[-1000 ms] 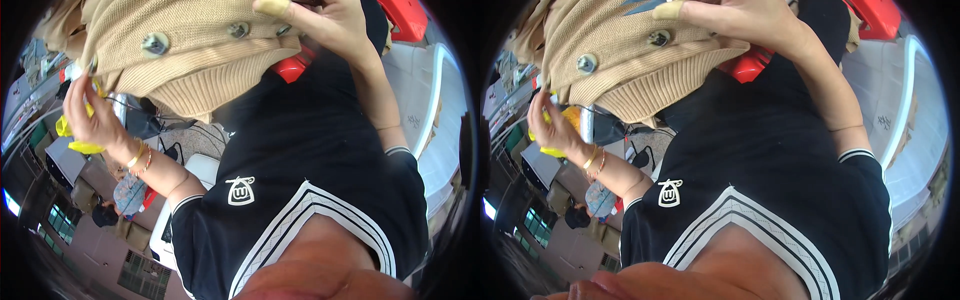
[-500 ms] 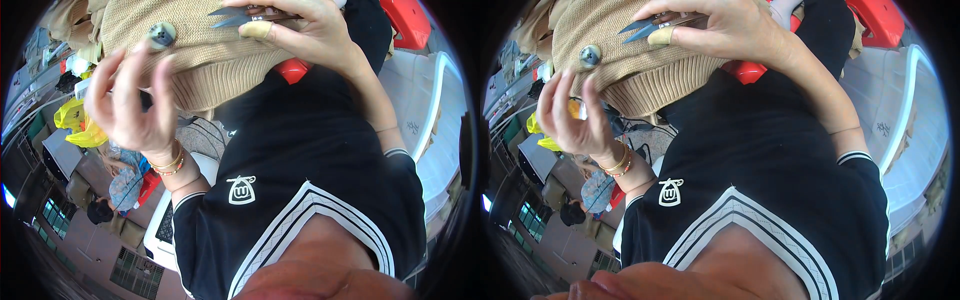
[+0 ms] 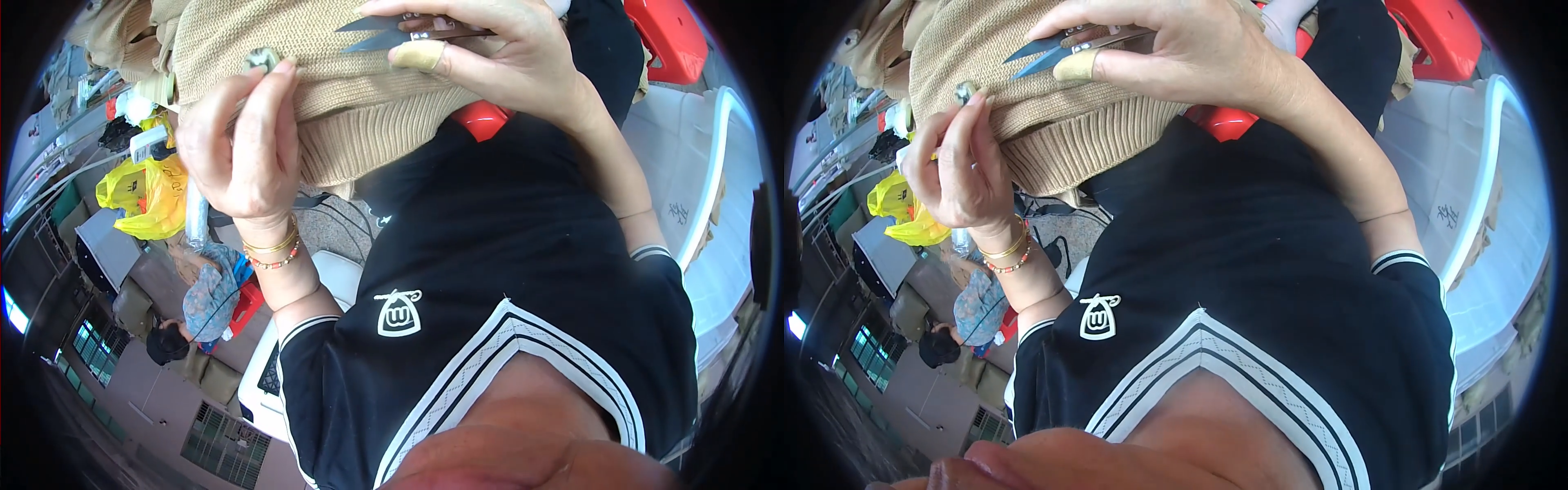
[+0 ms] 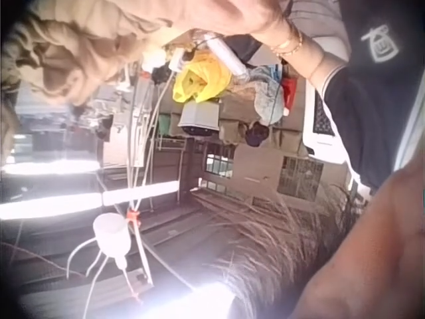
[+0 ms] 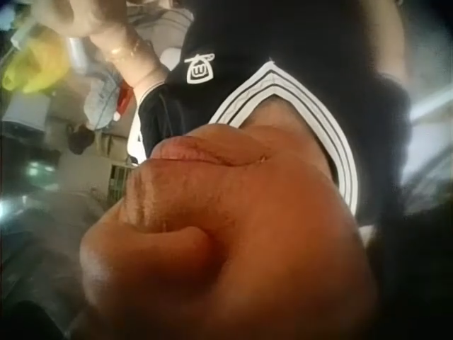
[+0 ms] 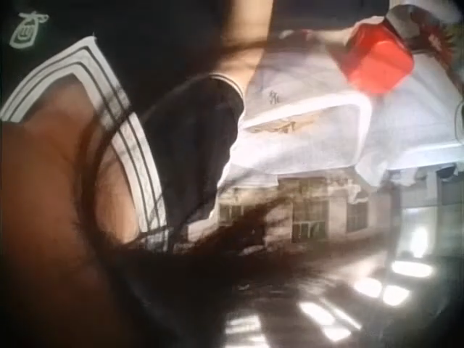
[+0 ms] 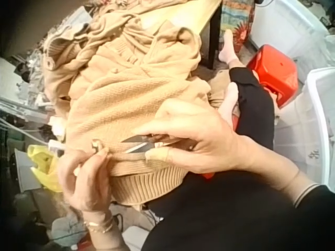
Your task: Trim loose threads from around the buttons of a beige knit cardigan using thread snips.
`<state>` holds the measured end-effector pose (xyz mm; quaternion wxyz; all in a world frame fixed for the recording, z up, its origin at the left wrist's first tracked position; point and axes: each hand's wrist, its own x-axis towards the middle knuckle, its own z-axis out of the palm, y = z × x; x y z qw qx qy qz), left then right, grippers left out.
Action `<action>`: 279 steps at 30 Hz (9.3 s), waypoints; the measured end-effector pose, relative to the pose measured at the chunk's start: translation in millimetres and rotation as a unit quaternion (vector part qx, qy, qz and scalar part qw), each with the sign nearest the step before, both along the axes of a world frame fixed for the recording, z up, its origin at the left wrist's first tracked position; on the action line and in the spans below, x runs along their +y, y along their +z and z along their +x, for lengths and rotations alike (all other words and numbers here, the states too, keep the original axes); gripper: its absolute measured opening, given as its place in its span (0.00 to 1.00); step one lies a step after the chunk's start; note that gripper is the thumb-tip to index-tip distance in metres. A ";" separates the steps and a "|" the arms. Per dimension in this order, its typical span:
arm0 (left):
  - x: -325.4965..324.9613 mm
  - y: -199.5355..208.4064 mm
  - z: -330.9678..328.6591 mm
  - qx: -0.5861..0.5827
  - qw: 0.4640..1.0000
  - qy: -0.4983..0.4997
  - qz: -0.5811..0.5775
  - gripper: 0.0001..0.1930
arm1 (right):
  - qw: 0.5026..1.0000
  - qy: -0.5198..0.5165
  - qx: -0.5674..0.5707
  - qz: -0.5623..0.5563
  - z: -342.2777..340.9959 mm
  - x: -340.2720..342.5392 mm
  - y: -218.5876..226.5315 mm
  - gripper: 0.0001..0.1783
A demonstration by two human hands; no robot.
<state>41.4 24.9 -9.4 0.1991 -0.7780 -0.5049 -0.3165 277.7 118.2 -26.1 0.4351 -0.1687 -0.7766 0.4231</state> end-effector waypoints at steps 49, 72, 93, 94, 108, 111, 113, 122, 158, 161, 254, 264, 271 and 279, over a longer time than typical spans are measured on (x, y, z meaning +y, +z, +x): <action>-17.4 -9.3 15.5 -0.441 0.889 -0.091 -0.082 0.07 | 0.988 0.025 0.008 0.152 -14.1 -7.7 17.7 0.12; -6.3 -17.6 -50.8 -0.237 0.963 0.095 -0.089 0.13 | 0.989 -0.007 0.005 0.151 -21.3 -5.0 -15.4 0.18; -20.0 -31.7 -21.9 -0.360 0.930 0.025 -0.065 0.12 | 0.947 0.003 -0.105 0.302 -53.9 13.2 -1.6 0.21; -20.1 -32.5 -19.4 -0.387 0.919 0.016 -0.069 0.12 | 0.946 0.007 -0.110 0.305 -51.9 14.0 -1.4 0.21; -19.3 -25.9 -17.7 -0.413 0.904 0.010 -0.112 0.16 | 0.901 0.007 -0.115 0.418 -52.1 19.5 -2.0 0.22; -19.5 -27.4 -19.9 -0.401 0.910 0.006 -0.107 0.17 | 0.890 0.019 -0.113 0.441 -54.9 23.3 -2.8 0.22; -19.9 -28.7 -21.4 -0.386 0.916 -0.006 -0.109 0.17 | 0.882 0.020 -0.111 0.457 -57.2 23.9 -3.0 0.22; -19.6 -25.8 -17.3 -0.353 0.931 0.003 -0.095 0.19 | 0.909 0.002 -0.043 0.416 -61.9 22.9 -6.3 0.17; 2.5 17.9 -2.5 -0.028 0.982 -0.083 -0.167 0.16 | 0.999 -0.030 0.037 0.025 2.2 -9.4 -13.7 0.21; 1.4 16.6 -1.6 -0.050 0.981 -0.093 -0.161 0.15 | 0.999 -0.040 0.024 0.028 -0.5 -9.1 -22.1 0.21; -11.7 -16.4 22.0 -0.244 0.963 0.084 -0.077 0.12 | 0.984 -0.047 -0.059 0.160 -24.8 6.7 12.5 0.12; -7.1 -20.8 26.1 -0.358 0.927 0.100 -0.055 0.10 | 0.992 -0.003 -0.111 0.055 -35.0 14.0 29.7 0.11; 0.4 -17.2 20.5 -0.432 0.896 0.091 -0.056 0.10 | 0.960 -0.068 -0.186 0.200 -37.5 7.9 39.7 0.11; -10.0 -28.9 30.6 -0.436 0.896 0.076 -0.041 0.10 | 0.976 -0.046 -0.129 0.167 -25.4 0.6 22.7 0.09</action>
